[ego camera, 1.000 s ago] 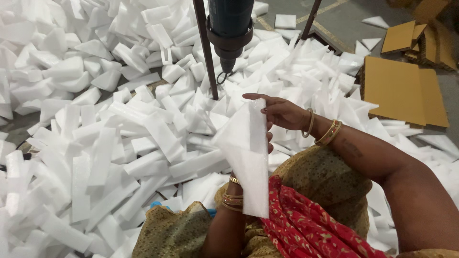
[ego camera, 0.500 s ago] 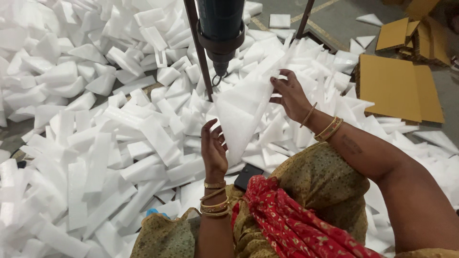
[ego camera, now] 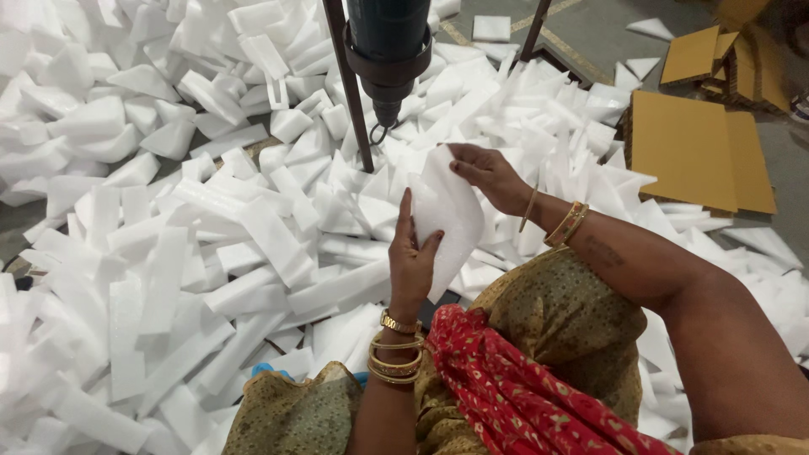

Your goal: The person sits on the floor and repeatedly picks up white foam pieces, places them under a vertical cutting machine, and presses down to cut them. The cut pieces are dropped back onto the surrounding pile.

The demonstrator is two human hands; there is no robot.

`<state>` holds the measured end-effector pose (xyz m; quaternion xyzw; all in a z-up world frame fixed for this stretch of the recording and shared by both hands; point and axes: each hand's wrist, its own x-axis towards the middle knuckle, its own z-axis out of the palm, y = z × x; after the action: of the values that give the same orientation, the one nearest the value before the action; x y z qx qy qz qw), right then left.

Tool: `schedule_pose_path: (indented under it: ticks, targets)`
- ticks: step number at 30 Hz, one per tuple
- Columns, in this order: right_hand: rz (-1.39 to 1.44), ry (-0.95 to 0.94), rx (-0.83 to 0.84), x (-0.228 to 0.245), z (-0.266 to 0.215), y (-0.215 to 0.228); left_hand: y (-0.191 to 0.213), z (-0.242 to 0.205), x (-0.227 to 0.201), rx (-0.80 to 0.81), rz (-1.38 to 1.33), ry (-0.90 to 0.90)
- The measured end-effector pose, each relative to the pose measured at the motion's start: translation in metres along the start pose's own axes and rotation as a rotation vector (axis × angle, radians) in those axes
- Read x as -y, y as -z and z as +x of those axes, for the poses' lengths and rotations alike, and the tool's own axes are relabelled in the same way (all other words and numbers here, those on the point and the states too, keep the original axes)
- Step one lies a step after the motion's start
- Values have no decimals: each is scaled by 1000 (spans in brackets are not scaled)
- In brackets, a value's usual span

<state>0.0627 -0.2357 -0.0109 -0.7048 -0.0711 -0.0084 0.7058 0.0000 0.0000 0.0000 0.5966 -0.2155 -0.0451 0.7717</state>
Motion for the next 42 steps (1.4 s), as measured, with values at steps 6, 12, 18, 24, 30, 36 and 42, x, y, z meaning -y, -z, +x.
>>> schedule_pose_path:
  ticks: [6,12,18,24,30,36,42]
  targets:
    - [-72,-81,118,16,-7,-17,-6,0,12,50,-177,79]
    - [-73,-153,114,25,-8,-20,-1,2,23,85,-404,191]
    - [-91,-102,129,22,-6,-18,0,3,35,55,-474,215]
    - [-57,-106,144,12,-1,-12,0,5,40,60,-506,225]
    - [-50,-188,127,4,13,-10,11,14,48,59,-541,263]
    - [147,-183,131,-2,53,-11,28,48,47,40,-477,266]
    - [-173,160,232,-1,122,-18,78,106,50,85,-392,126]
